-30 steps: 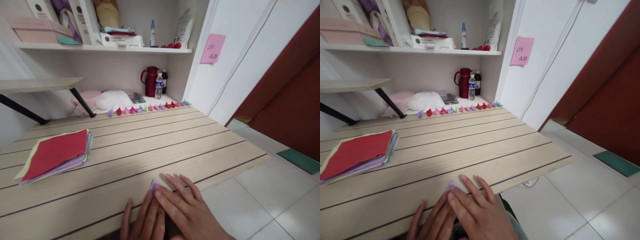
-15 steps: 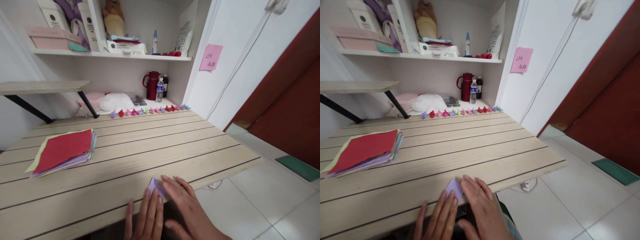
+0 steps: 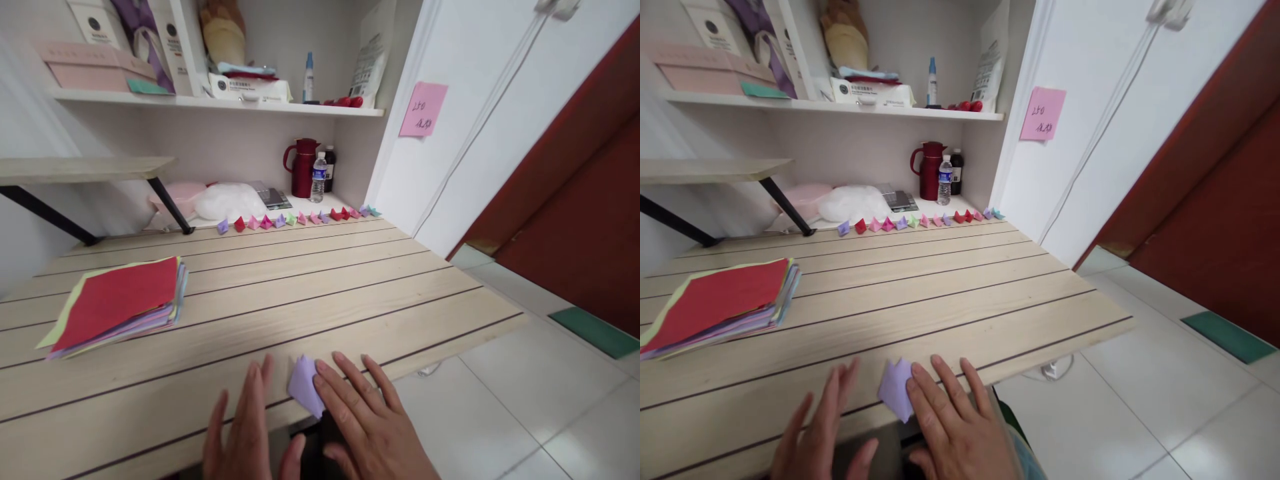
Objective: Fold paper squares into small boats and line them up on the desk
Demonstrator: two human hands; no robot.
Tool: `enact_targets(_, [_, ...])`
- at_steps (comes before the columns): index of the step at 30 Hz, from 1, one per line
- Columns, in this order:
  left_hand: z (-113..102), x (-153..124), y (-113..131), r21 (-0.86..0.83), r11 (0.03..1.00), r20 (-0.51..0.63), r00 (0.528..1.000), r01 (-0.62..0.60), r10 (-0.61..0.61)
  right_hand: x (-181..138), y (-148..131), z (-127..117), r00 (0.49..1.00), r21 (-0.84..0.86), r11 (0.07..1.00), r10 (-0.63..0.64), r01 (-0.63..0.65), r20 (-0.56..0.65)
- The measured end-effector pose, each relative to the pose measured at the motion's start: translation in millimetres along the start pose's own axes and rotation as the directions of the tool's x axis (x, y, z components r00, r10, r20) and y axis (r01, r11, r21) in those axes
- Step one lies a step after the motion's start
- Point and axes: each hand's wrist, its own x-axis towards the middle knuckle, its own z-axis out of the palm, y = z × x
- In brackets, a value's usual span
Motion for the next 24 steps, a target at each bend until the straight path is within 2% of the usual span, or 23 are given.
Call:
enact_targets(2, [-3.2, 9.0, -1.7, 0.086, 0.986, 0.018, 0.990, -0.142, 0.141, -0.9, -1.3, 1.0, 1.000, 0.004, 1.000, 0.002, -0.002, 0.004])
enact_targets(5, [-0.4, 12.7, -1.5, 0.104, 0.950, 0.143, 0.949, -0.295, 0.279, -3.4, -2.8, 4.6, 1.000, 0.020, 1.000, 0.015, -0.015, 0.016])
enact_targets(9, [3.2, 9.8, -5.4, 0.129, 0.932, 0.206, 0.929, -0.338, 0.308, -6.8, 0.5, 4.1, 0.998, 0.090, 0.995, 0.044, -0.048, 0.047])
enact_targets(13, [-2.0, 13.6, -12.8, 0.125, 0.897, 0.221, 0.893, -0.424, 0.392, -4.9, 10.3, -10.5, 0.993, 0.254, 0.965, 0.038, -0.066, 0.114])
enact_targets(16, [-5.8, 18.1, -15.1, 0.139, 0.886, 0.254, 0.880, -0.443, 0.401, 2.5, 15.0, -22.6, 0.983, 0.348, 0.929, 0.075, -0.129, 0.166])
enact_targets(24, [-13.2, 30.6, -20.8, 0.119, 0.854, 0.271, 0.844, -0.507, 0.463, 22.3, 9.7, -26.6, 0.971, 0.422, 0.876, 0.189, -0.234, 0.147])
